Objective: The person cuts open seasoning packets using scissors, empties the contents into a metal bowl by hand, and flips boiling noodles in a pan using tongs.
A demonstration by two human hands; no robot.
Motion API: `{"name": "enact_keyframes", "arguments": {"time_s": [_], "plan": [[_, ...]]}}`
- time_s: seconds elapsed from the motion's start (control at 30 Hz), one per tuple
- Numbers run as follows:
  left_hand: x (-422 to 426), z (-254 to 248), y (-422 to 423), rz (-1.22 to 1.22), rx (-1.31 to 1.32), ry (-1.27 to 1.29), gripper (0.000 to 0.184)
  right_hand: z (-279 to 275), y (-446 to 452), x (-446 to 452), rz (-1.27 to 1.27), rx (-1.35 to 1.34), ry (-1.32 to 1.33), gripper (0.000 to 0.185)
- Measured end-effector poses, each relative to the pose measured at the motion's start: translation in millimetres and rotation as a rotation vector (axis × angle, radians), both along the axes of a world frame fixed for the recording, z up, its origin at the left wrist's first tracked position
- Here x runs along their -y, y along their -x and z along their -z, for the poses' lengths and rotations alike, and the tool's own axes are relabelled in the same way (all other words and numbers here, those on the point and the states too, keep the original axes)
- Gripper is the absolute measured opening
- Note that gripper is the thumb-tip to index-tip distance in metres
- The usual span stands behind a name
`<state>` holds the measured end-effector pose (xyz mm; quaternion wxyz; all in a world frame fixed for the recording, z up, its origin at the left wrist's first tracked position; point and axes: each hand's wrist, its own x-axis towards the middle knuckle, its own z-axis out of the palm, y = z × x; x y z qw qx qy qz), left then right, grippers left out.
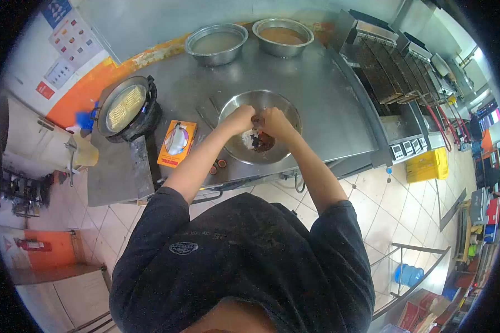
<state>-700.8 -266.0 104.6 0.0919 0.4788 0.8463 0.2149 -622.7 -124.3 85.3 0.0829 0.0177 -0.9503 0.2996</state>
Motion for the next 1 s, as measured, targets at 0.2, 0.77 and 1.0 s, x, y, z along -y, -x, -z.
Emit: {"name": "enact_keyframes", "arguments": {"time_s": [0.2,0.77,1.0], "plan": [[-4,15,-1,-0.057,-0.042,-0.044,0.010,13,5,-4,0.063,-0.068,-0.050,0.028],[-13,6,-24,-0.061,-0.189,-0.015,0.008,-11,-5,7,0.260,-0.031,-0.159,0.020],[-9,12,-21,-0.101,-0.200,-0.111,0.017,-2,-4,5,0.273,-0.087,-0.103,0.016]]}}
